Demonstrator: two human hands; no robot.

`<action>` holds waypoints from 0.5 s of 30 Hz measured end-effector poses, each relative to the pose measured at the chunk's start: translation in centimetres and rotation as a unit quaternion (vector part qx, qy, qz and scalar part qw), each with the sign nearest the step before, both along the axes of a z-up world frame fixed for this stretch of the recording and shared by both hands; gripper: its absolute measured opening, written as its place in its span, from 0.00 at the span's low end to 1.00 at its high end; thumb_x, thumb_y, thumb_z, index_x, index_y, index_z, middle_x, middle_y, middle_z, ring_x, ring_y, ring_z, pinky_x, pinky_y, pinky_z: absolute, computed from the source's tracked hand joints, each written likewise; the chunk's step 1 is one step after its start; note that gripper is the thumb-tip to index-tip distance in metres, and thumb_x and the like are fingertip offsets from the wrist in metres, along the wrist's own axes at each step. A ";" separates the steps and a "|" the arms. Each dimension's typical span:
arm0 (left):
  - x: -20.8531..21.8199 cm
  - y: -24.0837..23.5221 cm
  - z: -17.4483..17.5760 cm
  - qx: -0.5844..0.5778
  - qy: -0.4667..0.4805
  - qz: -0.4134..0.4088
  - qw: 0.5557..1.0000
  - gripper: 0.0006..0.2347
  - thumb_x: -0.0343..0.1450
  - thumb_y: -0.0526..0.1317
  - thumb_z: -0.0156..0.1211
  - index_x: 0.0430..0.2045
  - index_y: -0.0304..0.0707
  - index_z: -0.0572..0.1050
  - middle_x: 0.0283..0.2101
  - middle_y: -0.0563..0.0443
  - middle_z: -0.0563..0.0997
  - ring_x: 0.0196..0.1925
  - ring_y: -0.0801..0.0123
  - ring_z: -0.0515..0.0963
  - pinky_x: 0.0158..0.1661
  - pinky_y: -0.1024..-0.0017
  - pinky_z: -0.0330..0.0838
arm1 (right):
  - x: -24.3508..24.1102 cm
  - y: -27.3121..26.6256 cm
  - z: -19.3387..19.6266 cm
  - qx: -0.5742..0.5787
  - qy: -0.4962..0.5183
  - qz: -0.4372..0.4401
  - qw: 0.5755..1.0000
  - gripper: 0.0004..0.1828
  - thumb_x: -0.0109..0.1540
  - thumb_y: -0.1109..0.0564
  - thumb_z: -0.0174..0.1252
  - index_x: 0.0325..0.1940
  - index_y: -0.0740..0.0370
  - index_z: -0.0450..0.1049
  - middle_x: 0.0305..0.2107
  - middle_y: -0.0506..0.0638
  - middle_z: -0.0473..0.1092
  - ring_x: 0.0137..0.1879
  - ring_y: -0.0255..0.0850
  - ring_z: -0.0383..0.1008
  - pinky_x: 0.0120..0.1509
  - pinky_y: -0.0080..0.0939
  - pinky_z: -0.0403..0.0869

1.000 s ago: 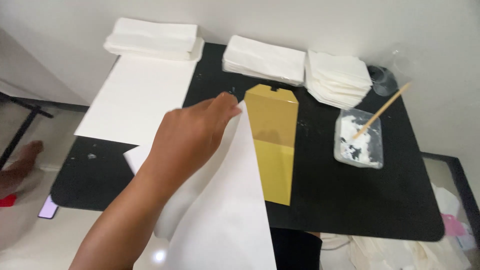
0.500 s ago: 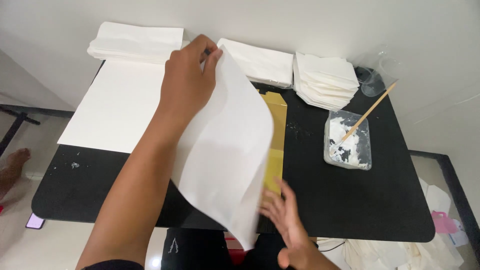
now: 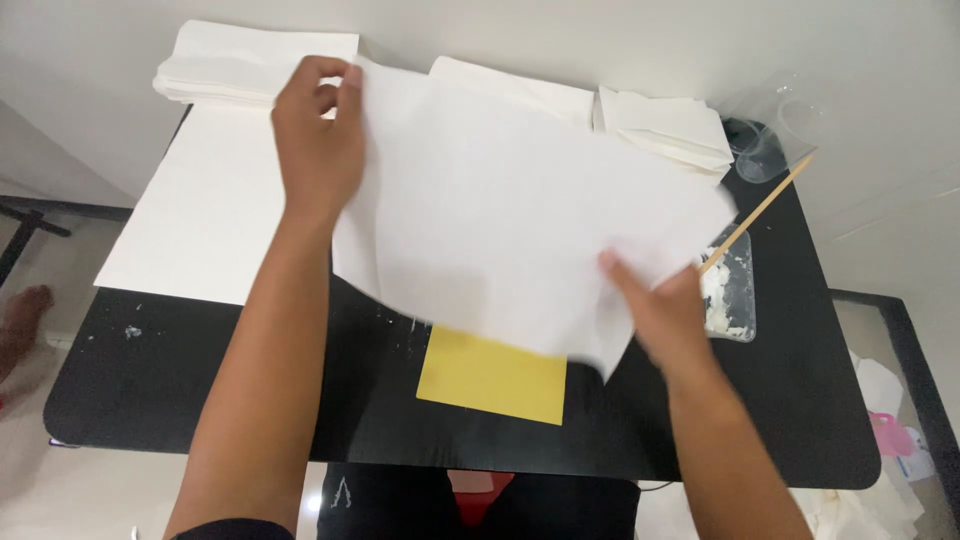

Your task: Manually assembling paper bags by folding paper over a template and sealing edges with glue applied by a brush.

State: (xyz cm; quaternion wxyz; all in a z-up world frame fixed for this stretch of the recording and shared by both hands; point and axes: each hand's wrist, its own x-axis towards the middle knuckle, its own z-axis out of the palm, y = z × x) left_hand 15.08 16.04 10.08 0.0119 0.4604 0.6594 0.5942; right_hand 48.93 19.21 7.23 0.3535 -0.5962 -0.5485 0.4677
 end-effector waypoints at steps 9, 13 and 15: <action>-3.5 0.8 -12.5 -0.037 -0.357 -0.370 0.857 0.37 0.62 0.67 0.63 0.62 0.48 0.66 0.47 0.65 0.81 0.44 0.83 0.83 0.44 0.83 0.81 | -1.0 6.1 -1.9 0.187 0.106 -0.036 0.976 0.30 0.67 0.59 0.65 0.68 0.72 0.62 0.54 0.63 0.69 0.61 0.50 0.71 0.64 0.53 0.69; -2.2 0.5 -11.9 -0.117 -0.410 -0.337 0.839 0.32 0.72 0.65 0.43 0.66 0.44 0.68 0.60 0.50 0.78 0.59 0.59 0.79 0.62 0.60 0.71 | -1.8 5.2 -2.0 0.090 0.183 -0.054 0.977 0.35 0.67 0.57 0.65 0.72 0.71 0.57 0.60 0.61 0.67 0.67 0.49 0.68 0.71 0.51 0.65; -0.1 -0.1 -9.7 -0.132 -0.430 -0.319 0.835 0.34 0.73 0.67 0.35 0.67 0.45 0.67 0.65 0.51 0.75 0.66 0.60 0.75 0.68 0.59 0.65 | -1.2 4.9 -1.8 0.068 0.201 -0.059 0.975 0.36 0.67 0.57 0.65 0.73 0.70 0.57 0.62 0.60 0.67 0.68 0.47 0.67 0.72 0.50 0.65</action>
